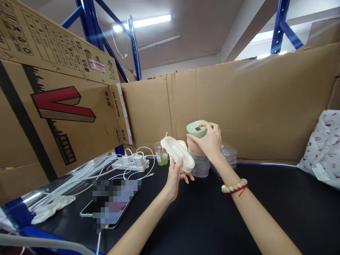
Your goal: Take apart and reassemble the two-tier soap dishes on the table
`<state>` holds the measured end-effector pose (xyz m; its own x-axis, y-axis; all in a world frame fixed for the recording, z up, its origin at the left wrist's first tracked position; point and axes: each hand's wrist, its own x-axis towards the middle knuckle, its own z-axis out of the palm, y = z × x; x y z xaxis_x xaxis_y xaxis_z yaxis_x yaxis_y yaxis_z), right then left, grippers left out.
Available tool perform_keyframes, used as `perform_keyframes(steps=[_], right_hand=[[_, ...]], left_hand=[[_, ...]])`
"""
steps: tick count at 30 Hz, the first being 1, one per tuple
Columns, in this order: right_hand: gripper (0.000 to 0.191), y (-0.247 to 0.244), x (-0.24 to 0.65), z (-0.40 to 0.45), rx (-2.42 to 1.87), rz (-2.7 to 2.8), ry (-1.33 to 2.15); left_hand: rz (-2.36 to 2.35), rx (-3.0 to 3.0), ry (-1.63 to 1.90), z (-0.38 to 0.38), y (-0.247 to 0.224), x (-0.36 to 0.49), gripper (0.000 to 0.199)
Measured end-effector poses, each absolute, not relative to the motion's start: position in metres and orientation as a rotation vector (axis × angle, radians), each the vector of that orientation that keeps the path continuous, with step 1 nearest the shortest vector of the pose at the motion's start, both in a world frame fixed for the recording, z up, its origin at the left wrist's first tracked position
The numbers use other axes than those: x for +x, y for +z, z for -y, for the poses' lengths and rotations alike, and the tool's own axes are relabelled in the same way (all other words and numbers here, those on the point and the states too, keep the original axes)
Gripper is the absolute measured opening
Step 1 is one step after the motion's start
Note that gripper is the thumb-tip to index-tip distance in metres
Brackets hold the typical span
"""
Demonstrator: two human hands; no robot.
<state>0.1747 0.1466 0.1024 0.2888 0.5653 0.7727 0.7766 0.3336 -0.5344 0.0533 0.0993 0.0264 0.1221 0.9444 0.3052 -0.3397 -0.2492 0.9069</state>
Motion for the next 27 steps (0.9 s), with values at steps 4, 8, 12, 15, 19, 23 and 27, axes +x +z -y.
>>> perform_keyframes(steps=[4, 8, 12, 15, 19, 23, 27], right_hand=[[0.042, 0.092, 0.172, -0.155, -1.422, 1.409, -0.203], [0.048, 0.092, 0.173, -0.153, -1.490, 1.417, -0.186], [0.050, 0.093, 0.174, -0.149, -1.526, 1.441, -0.186], [0.049, 0.093, 0.175, -0.149, -1.512, 1.449, -0.189], [0.049, 0.092, 0.179, -0.153, -1.463, 1.421, -0.189], [0.045, 0.099, 0.185, -0.152, -1.322, 1.323, -0.269], [0.035, 0.110, 0.190, -0.141, -1.096, 1.307, -0.386]], left_hand=[[-0.676, 1.225, 1.403, -0.100, 0.027, 0.054, 0.081], [-0.668, 1.227, 1.387, -0.100, 0.025, 0.056, 0.081], [-0.690, 1.203, 1.385, -0.098, 0.029, 0.056, 0.079], [-0.710, 1.167, 1.443, -0.099, 0.033, 0.053, 0.070], [-0.763, 1.126, 1.525, -0.107, 0.035, 0.046, 0.062], [-0.804, 1.117, 1.572, -0.114, 0.037, 0.036, 0.058], [-0.801, 1.062, 1.592, -0.116, 0.040, 0.033, 0.047]])
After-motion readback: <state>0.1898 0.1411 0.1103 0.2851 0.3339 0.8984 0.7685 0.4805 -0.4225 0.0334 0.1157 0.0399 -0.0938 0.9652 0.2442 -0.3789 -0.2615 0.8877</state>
